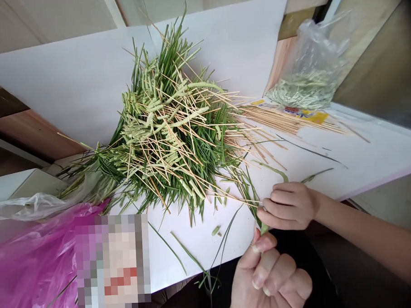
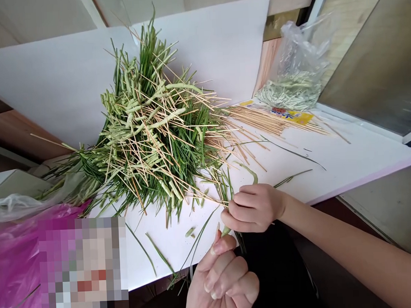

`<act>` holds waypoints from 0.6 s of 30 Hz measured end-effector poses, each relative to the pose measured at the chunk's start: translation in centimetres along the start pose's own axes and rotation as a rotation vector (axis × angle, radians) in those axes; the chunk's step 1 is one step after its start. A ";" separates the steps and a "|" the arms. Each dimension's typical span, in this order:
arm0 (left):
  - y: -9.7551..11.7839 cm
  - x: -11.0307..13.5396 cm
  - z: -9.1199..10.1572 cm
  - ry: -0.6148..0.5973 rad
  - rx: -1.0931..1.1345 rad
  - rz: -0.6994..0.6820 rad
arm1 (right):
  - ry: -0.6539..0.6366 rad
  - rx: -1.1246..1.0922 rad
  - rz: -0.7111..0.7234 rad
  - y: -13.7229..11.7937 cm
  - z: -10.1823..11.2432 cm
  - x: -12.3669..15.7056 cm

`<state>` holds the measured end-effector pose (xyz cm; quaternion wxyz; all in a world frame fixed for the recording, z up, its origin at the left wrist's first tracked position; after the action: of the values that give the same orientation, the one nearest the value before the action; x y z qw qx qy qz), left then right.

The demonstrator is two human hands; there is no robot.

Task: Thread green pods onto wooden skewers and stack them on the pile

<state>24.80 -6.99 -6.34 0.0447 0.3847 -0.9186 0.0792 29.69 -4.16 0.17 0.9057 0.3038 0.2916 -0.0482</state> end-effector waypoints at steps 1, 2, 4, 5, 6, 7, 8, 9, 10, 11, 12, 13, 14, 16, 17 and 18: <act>0.0 0.0 0.0 0.000 -0.010 0.006 | -0.008 -0.001 0.009 -0.1 -0.1 0.0; 0.0 -0.1 0.1 0.003 -0.027 0.015 | -0.014 -0.005 0.012 -0.1 -0.1 0.1; 0.0 0.2 0.0 0.011 -0.074 0.029 | -0.018 -0.014 0.001 0.3 -0.1 0.8; 0.1 0.4 -0.2 0.000 -0.105 0.034 | -0.017 -0.006 -0.034 1.0 0.0 1.3; 0.3 0.8 -0.5 -0.021 -0.147 0.050 | -0.016 0.012 -0.088 2.0 0.3 2.1; 0.5 1.3 -0.9 -0.046 -0.202 0.067 | -0.017 0.041 -0.162 3.3 0.7 2.9; 0.8 1.9 -1.2 -0.073 -0.275 0.094 | -0.014 0.072 -0.231 4.7 1.2 3.6; 1.4 2.4 -1.3 -0.074 -0.375 0.109 | -0.022 0.097 -0.292 6.0 1.8 4.3; 2.7 2.8 -1.2 -0.039 -0.489 0.070 | -0.038 0.107 -0.336 7.2 2.2 4.7; 4.8 3.1 -1.0 0.030 -0.623 -0.035 | -0.074 0.099 -0.365 8.0 2.4 4.8; 7.4 3.6 -0.8 0.133 -0.804 -0.179 | -0.128 0.083 -0.385 8.6 2.3 4.6; 10.0 4.1 -0.5 0.270 -1.026 -0.307 | -0.195 0.053 -0.400 8.8 1.9 4.2; 12.4 4.7 -0.6 0.404 -1.280 -0.416 | -0.276 0.008 -0.420 8.8 1.2 3.7; 15.5 5.4 -1.2 0.622 -1.797 -0.525 | -0.438 -0.112 -0.474 8.1 -0.8 2.7; 16.4 5.6 -1.4 0.708 -2.012 -0.546 | -0.506 -0.173 -0.505 7.5 -1.9 2.2; 17.0 5.5 -1.4 0.768 -2.189 -0.547 | -0.560 -0.229 -0.534 6.8 -2.9 1.7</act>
<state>8.85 1.11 -6.01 0.6364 0.2766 -0.3123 -0.6488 31.43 3.21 0.89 0.9337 0.0897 0.1058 -0.3300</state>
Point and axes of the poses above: each hand's wrist, its own x-axis away from the middle knuckle, its own z-axis out of the back of the hand, y = z × x, the point moved 9 cm from there along -x, towards the middle knuckle, and after that the axes turned 6 degrees about -x, right-handed, at the moved point
